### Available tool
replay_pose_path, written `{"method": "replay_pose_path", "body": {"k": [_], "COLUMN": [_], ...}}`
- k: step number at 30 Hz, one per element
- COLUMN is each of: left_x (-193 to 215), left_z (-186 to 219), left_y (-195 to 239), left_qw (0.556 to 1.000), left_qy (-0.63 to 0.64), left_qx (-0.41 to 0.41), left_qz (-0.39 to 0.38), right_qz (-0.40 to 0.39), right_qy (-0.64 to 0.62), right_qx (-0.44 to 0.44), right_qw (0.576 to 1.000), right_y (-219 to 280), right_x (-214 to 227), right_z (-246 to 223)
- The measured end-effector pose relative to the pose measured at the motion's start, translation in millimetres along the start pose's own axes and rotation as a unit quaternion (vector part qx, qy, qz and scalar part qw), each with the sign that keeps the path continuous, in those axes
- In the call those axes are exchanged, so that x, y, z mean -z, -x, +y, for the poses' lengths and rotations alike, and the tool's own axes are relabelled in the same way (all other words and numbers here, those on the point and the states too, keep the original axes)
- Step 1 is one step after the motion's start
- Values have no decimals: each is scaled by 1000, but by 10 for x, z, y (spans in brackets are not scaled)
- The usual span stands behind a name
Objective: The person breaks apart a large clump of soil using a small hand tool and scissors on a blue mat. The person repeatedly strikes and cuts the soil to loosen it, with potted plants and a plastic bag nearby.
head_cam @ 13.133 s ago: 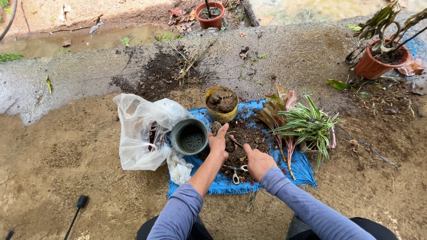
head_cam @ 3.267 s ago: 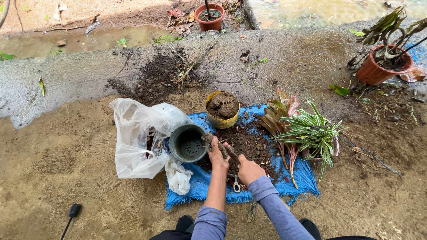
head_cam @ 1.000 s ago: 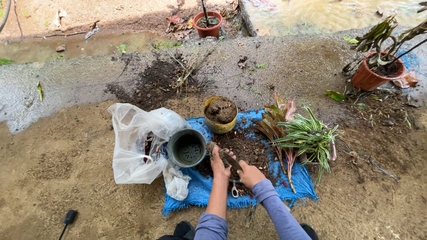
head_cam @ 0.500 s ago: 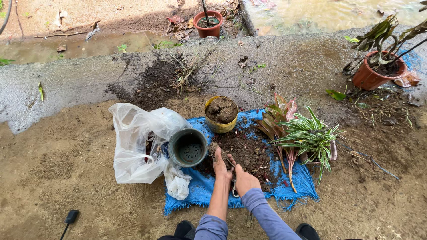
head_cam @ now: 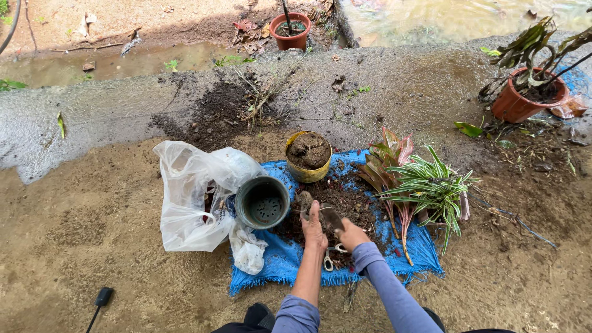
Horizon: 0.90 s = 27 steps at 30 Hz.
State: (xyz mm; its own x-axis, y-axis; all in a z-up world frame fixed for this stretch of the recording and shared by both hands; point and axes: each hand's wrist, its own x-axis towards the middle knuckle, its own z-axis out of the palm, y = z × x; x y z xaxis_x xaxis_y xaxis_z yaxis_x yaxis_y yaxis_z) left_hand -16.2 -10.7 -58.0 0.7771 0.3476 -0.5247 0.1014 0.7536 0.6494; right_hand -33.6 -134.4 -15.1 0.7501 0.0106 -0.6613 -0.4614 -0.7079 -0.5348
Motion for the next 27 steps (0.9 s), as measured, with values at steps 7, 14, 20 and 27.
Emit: {"method": "replay_pose_path", "body": {"k": [7,14,20,27], "left_x": [-34,154,269,251], "left_z": [335,262,194,282], "left_y": [-90,-271,-338,-194], "left_qw": [985,985,989,992], "left_qy": [-163,-154,-100,-82], "left_qx": [37,79,109,98], "left_qz": [-44,-16,21,-14], "right_qz": [134,260,17,163], "right_qy": [108,134,305,381], "right_qx": [43,161,93,247], "right_qw": [984,943,948,876], "right_y": [-198,-488,-651,-343], "right_x": [188,155,-325,-887], "right_z": [344,607,617,917]}}
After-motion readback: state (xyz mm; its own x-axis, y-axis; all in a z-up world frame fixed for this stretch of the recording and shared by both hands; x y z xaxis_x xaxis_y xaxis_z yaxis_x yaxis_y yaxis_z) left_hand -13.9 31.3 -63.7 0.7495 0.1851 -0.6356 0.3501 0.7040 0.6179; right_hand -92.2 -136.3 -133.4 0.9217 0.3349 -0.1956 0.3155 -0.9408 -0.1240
